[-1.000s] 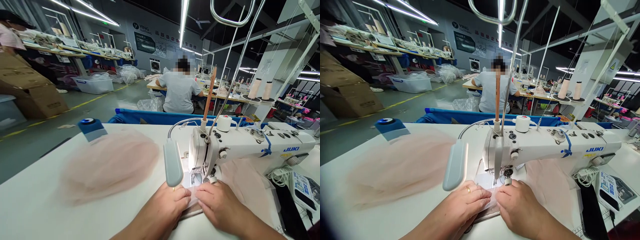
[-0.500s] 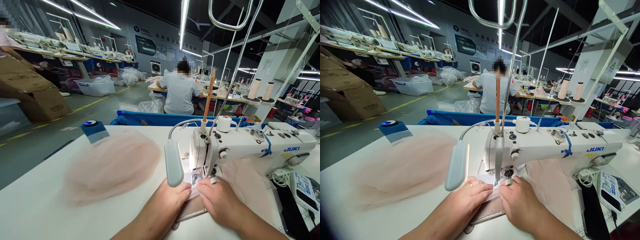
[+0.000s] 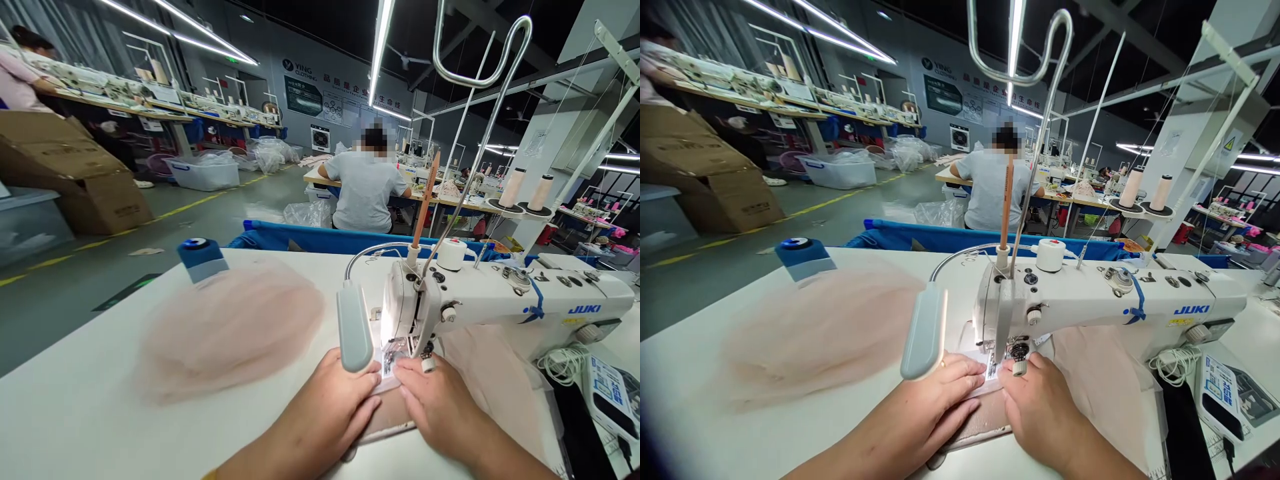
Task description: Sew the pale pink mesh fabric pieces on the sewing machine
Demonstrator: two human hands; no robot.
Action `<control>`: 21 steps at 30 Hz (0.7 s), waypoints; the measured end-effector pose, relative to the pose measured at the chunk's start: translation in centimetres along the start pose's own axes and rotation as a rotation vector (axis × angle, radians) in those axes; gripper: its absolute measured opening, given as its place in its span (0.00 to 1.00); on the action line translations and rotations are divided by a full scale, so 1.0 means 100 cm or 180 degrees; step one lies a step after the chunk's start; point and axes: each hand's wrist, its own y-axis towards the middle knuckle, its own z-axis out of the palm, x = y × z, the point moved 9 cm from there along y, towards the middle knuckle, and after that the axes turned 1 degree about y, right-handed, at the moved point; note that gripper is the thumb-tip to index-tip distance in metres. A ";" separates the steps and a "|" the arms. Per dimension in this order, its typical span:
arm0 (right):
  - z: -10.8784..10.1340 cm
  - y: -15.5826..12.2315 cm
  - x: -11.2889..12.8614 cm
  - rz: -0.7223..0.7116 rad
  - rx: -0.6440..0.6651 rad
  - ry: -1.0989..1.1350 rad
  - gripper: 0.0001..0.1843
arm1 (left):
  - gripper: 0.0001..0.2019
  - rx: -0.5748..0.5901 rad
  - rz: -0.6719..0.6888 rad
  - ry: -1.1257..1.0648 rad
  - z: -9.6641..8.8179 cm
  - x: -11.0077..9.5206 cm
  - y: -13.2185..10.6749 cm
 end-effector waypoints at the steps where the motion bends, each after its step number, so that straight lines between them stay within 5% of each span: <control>1: -0.002 0.000 0.001 -0.0007 -0.0016 -0.0001 0.17 | 0.14 0.0075 -0.0102 0.0025 0.001 0.004 -0.002; 15: 0.009 -0.001 0.025 -0.0344 0.0518 0.0182 0.09 | 0.19 -0.0016 -0.0349 0.0388 -0.011 0.019 0.001; 21: -0.001 0.000 0.005 -0.0137 0.0263 -0.0252 0.05 | 0.22 0.0129 -0.0240 0.0364 -0.012 0.012 0.001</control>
